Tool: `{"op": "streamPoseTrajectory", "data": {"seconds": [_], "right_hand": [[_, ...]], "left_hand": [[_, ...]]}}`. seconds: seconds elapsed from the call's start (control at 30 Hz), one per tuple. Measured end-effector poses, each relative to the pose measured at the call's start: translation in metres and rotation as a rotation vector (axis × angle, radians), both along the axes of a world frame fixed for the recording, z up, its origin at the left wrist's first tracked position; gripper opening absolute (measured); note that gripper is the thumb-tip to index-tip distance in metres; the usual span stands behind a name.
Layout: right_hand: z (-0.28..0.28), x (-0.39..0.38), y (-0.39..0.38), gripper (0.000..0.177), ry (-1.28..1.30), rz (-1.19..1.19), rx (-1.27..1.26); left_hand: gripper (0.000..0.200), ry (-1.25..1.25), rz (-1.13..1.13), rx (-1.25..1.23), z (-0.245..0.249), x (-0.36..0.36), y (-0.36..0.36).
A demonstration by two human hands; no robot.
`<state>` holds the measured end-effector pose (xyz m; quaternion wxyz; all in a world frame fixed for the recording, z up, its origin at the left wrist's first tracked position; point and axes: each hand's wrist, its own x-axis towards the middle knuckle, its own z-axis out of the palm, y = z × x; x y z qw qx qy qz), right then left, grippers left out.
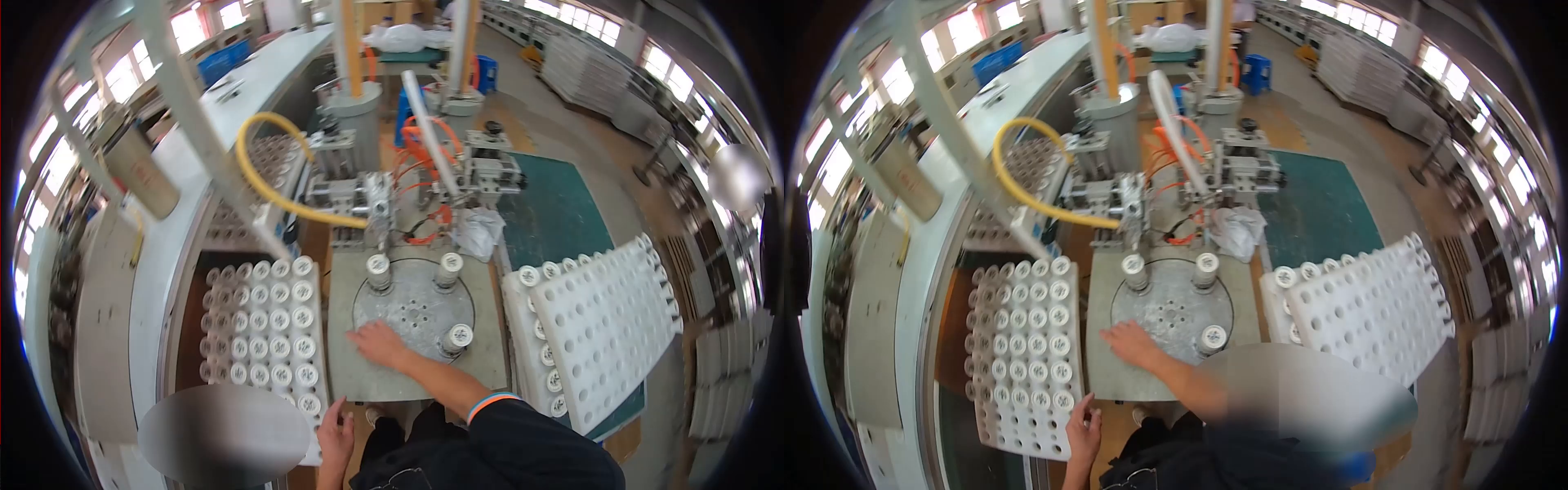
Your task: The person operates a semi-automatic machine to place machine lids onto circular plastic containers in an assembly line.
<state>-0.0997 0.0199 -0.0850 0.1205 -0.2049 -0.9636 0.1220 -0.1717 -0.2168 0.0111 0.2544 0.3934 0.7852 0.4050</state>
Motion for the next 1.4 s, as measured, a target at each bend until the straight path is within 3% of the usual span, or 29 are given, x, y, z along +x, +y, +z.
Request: {"op": "streamPoseTrajectory", "data": {"seconds": [0.07, 0.13, 0.23, 0.3, 0.33, 0.37, 0.43, 0.5, 0.53, 0.57, 0.6, 0.63, 0.67, 0.77, 0.83, 0.87, 0.9, 0.97, 1.0, 1.03, 1.13, 1.2, 1.23, 1.3, 1.37, 1.4], "right_hand": [[0.035, 0.003, -0.004, 0.058, -0.039, 0.002, -0.117], [0.018, 0.01, -0.004, 0.067, 0.189, 0.008, -0.048], [0.065, 0.064, -0.002, 0.065, 0.286, -0.094, -0.06], [0.093, 0.119, 0.002, 0.059, 0.39, -0.234, -0.19], [0.1, 0.154, 0.01, 0.049, 0.476, -0.347, -0.084], [0.116, 0.195, 0.021, 0.044, 0.496, -0.404, -0.074], [0.138, 0.286, 0.049, 0.031, 0.55, -0.574, 0.059], [0.146, 0.376, 0.081, 0.026, 0.658, -0.794, 0.165], [0.155, 0.422, 0.097, 0.025, 0.639, -0.897, 0.193], [0.156, 0.464, 0.114, 0.025, 0.683, -1.041, 0.209], [0.164, 0.504, 0.127, 0.025, 0.623, -1.124, 0.32], [0.169, 0.536, 0.137, 0.03, 0.504, -1.302, 0.325], [0.176, 0.562, 0.148, 0.036, 0.355, -1.42, 0.361], [0.171, 0.623, 0.179, 0.058, -0.044, -1.589, 0.401], [0.165, 0.638, 0.191, 0.071, -0.156, -1.584, 0.33], [0.137, 0.664, 0.207, 0.075, -0.121, -1.487, 0.315], [0.128, 0.668, 0.212, 0.072, -0.169, -1.418, 0.422], [0.135, 0.666, 0.221, 0.062, -0.257, -1.426, 0.383], [0.125, 0.678, 0.226, 0.056, -0.241, -1.364, 0.497], [0.118, 0.689, 0.229, 0.052, -0.266, -1.355, 0.537], [0.137, 0.681, 0.233, 0.054, -0.342, -1.417, 0.326], [0.153, 0.683, 0.235, 0.054, -0.378, -1.411, 0.218], [0.157, 0.689, 0.238, 0.053, -0.313, -1.445, 0.265], [0.168, 0.668, 0.242, 0.053, -0.247, -1.451, 0.305], [0.176, 0.626, 0.235, 0.053, 0.229, -1.517, 0.399], [0.159, 0.62, 0.244, 0.05, 0.345, -1.343, 0.479]], "left_hand": [[0.045, 0.022, -0.135, -0.044, 0.003, 0.001, 0.011], [0.051, 0.028, -0.322, -0.054, -0.016, 0.008, 0.029], [0.037, 0.017, -0.441, 0.122, -0.061, 0.027, 0.064], [0.032, -0.089, -0.517, 0.066, -0.07, 0.047, 0.095], [0.052, -0.037, -0.575, 0.022, -0.07, 0.053, 0.108], [0.052, -0.03, -0.602, 0.028, -0.064, 0.066, 0.125], [0.07, 0.25, -0.644, 0.196, -0.044, 0.111, 0.167], [0.088, 0.291, -0.729, 0.158, -0.034, 0.143, 0.202], [0.07, 0.334, -0.727, 0.138, -0.029, 0.157, 0.216], [0.07, 0.341, -0.723, 0.143, -0.037, 0.16, 0.228], [0.058, 0.397, -0.85, -0.007, -0.051, 0.156, 0.239], [0.047, 0.448, -0.97, -0.166, -0.06, 0.153, 0.246], [0.027, 0.453, -0.912, -0.091, -0.058, 0.152, 0.244], [0.025, 0.457, -0.865, -0.016, -0.031, 0.145, 0.23], [0.025, 0.468, -0.765, -0.009, -0.025, 0.141, 0.221], [0.023, 0.495, -0.742, -0.166, -0.021, 0.141, 0.218], [0.022, 0.502, -0.707, -0.333, -0.018, 0.14, 0.212], [0.036, 0.458, -0.656, -0.398, -0.013, 0.139, 0.207], [0.044, 0.432, -0.612, -0.429, -0.016, 0.14, 0.205], [0.05, 0.392, -0.561, -0.404, -0.017, 0.141, 0.205], [0.062, 0.384, -0.486, -0.303, -0.009, 0.152, 0.213], [0.074, 0.467, -0.585, -0.316, -0.019, 0.154, 0.22], [0.074, 0.465, -0.562, -0.328, -0.026, 0.152, 0.225], [0.074, 0.556, -0.768, -0.372, -0.035, 0.144, 0.228], [0.073, 0.519, -0.726, -0.308, -0.031, 0.141, 0.219], [0.071, 0.49, -0.707, -0.224, -0.028, 0.136, 0.211]]}}
